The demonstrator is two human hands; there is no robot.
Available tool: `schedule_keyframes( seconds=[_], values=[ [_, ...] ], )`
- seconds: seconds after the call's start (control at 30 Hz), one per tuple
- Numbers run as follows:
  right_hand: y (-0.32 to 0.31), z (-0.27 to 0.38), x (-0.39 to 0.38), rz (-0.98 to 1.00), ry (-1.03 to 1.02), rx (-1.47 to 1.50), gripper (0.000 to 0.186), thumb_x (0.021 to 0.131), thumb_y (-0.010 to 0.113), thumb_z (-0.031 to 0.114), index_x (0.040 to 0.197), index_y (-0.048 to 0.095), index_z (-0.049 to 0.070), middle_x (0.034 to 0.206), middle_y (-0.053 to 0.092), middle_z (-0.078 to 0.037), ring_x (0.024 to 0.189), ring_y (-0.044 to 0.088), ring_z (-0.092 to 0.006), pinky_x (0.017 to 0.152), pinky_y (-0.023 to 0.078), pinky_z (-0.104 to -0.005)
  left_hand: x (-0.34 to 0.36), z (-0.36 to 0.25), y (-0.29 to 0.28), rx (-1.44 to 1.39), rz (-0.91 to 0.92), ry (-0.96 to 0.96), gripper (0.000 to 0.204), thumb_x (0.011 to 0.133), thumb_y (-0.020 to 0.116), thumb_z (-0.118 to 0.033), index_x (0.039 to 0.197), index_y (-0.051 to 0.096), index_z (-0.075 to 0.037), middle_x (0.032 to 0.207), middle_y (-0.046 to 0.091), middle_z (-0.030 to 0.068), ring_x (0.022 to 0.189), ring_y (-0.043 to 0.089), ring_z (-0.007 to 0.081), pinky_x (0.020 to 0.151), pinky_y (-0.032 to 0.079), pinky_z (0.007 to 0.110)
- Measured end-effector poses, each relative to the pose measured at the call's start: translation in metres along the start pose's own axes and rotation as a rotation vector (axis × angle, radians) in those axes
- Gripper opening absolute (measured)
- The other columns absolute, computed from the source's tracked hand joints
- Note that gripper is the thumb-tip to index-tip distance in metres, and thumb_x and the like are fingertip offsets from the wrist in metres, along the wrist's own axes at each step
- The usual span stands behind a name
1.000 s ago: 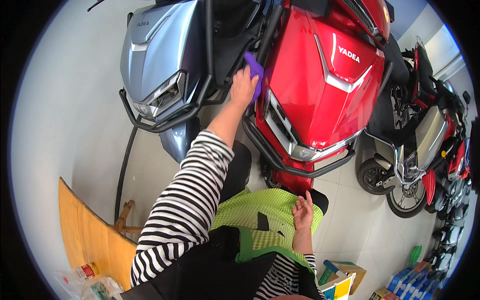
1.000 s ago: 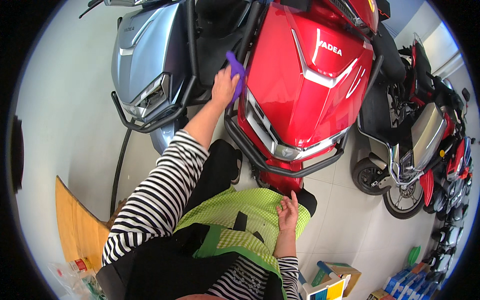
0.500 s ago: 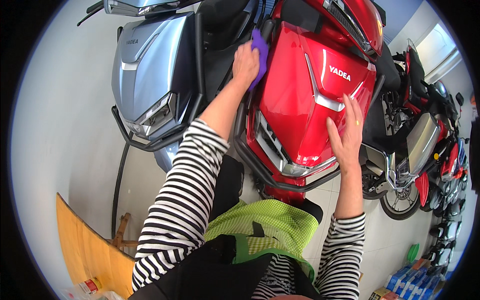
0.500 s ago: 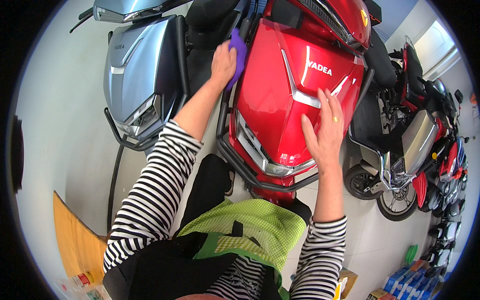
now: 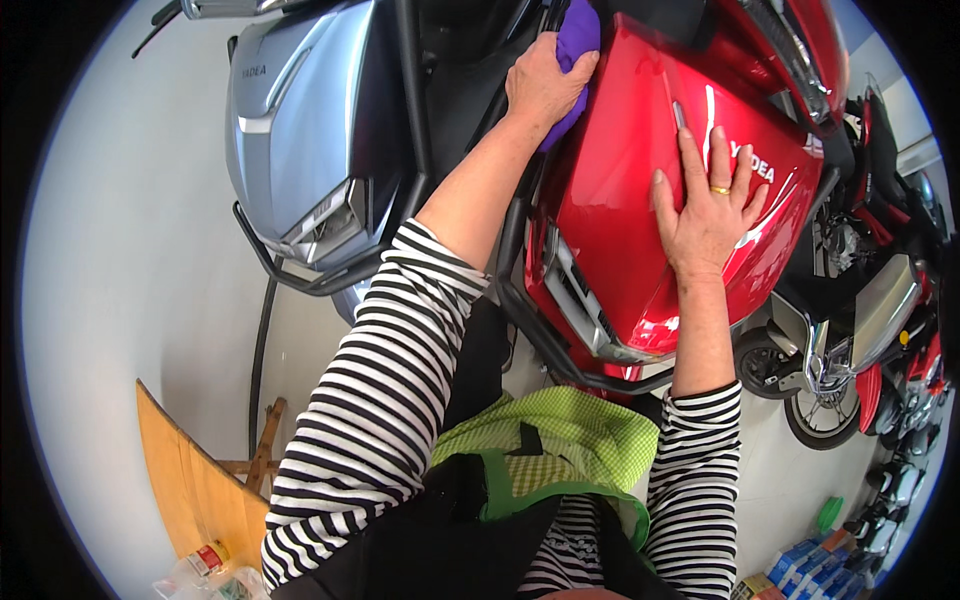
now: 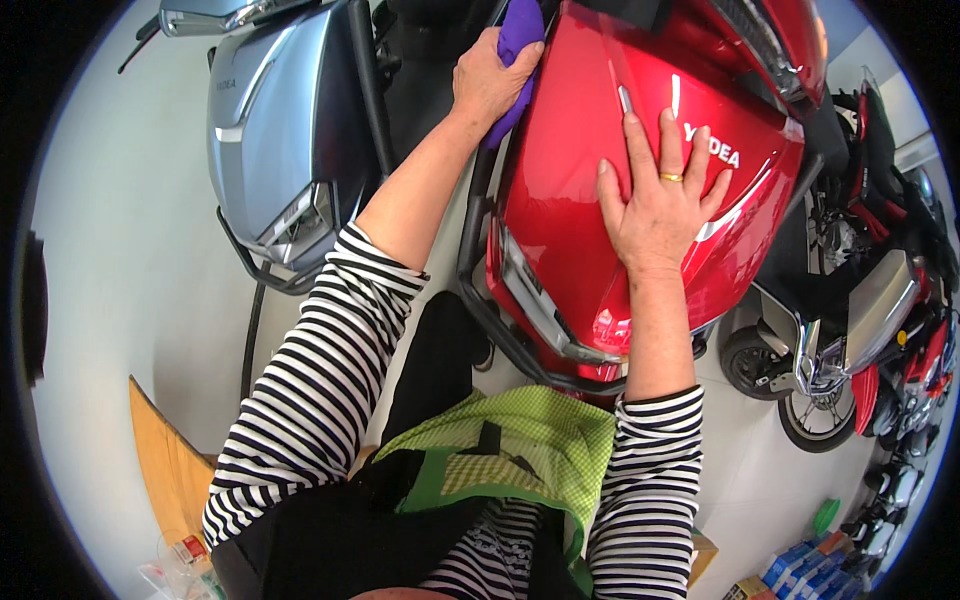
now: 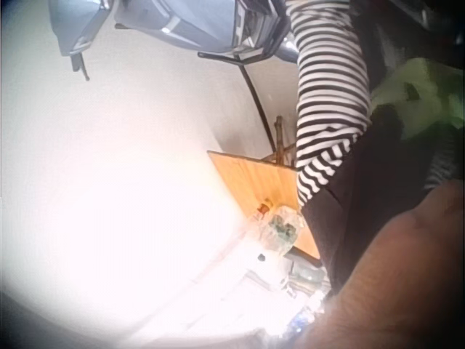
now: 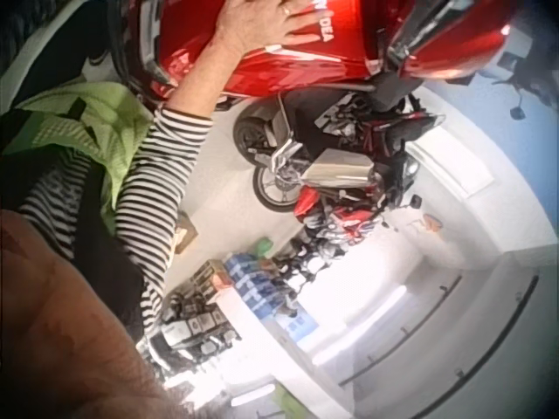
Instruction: The person wipes the seats and body panels of several scooters with a purple cloth. They move a pink plastic stool aside to access a red scooter, then wipe its front fairing and side panels.
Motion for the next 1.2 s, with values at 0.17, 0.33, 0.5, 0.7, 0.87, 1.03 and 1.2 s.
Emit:
schedule_keyframes(
  seconds=[0.17,0.33,0.5,0.7,0.87,1.03,1.2],
  values=[
    [0.001,0.000,-0.002,-0.027,-0.005,0.017,0.052,0.083,0.065,0.046,0.133,0.060,0.033,0.152,0.040,0.003,0.143,0.029,-0.0309,0.110,0.018,-0.0657,-0.030,0.026,0.000,0.065,-0.142,0.095,0.051,0.084,0.066,-0.048,0.113,0.062,-0.005,0.106,0.067,0.0172,0.098,0.064,0.0380,0.087,0.050,0.042],
    [0.002,-0.001,-0.003,-0.053,-0.018,0.003,0.050,0.084,0.064,0.048,0.131,0.061,0.032,0.150,0.043,0.002,0.142,0.032,-0.0319,0.109,0.019,-0.0667,-0.098,0.080,0.001,0.015,0.095,-0.074,0.047,0.089,0.062,-0.043,0.114,0.061,-0.004,0.111,0.064,0.0207,0.103,0.061,0.0400,0.089,0.048,0.044],
    [0.004,-0.003,-0.004,-0.077,-0.024,0.020,0.049,0.086,0.062,0.051,0.131,0.061,0.034,0.150,0.044,0.002,0.141,0.033,-0.0316,0.110,0.019,-0.0666,-0.161,0.127,-0.007,0.234,0.328,-0.181,0.049,0.091,0.057,-0.043,0.114,0.059,-0.001,0.109,0.063,0.0215,0.104,0.059,0.0406,0.091,0.047,0.048],
    [0.005,-0.004,-0.003,-0.093,-0.036,0.014,0.049,0.087,0.060,0.053,0.132,0.060,0.035,0.149,0.046,0.001,0.142,0.033,-0.0310,0.111,0.017,-0.0656,-0.209,0.139,-0.011,0.301,0.415,-0.440,0.057,0.088,0.055,-0.047,0.112,0.060,0.005,0.112,0.063,0.0290,0.106,0.060,0.0425,0.093,0.047,0.047],
    [0.010,-0.008,-0.005,-0.122,-0.074,0.011,0.048,0.088,0.057,0.054,0.133,0.059,0.035,0.149,0.046,0.001,0.142,0.033,-0.0308,0.112,0.017,-0.0644,-0.242,0.138,-0.025,0.131,0.317,-0.540,0.057,0.091,0.049,-0.047,0.107,0.063,0.007,0.104,0.066,0.0289,0.101,0.062,0.0427,0.090,0.048,0.047],
    [0.008,-0.009,-0.007,-0.146,-0.096,0.025,0.049,0.089,0.056,0.057,0.132,0.060,0.033,0.148,0.046,0.000,0.142,0.032,-0.0272,0.113,0.018,-0.0623,-0.280,0.153,-0.030,-0.136,0.161,-0.708,0.059,0.096,0.039,-0.045,0.100,0.065,0.007,0.093,0.068,0.0268,0.093,0.065,0.0429,0.085,0.048,0.047],
    [-0.010,0.013,-0.070,-0.079,-0.148,0.506,0.055,0.083,0.067,0.029,0.135,0.056,0.018,0.149,0.042,-0.011,0.140,0.033,-0.0366,0.115,0.021,-0.0578,-0.366,0.153,-0.015,-0.144,0.232,-0.900,0.059,0.101,0.033,-0.044,0.108,0.062,0.007,0.100,0.066,0.0291,0.100,0.062,0.0462,0.088,0.048,0.047]
  ],
)
Point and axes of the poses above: each hand's wrist, its own x-axis towards the middle knuckle, its own y-axis out of the palm, z = x × y, the point moved 6 cm from there along x, towards the middle knuckle
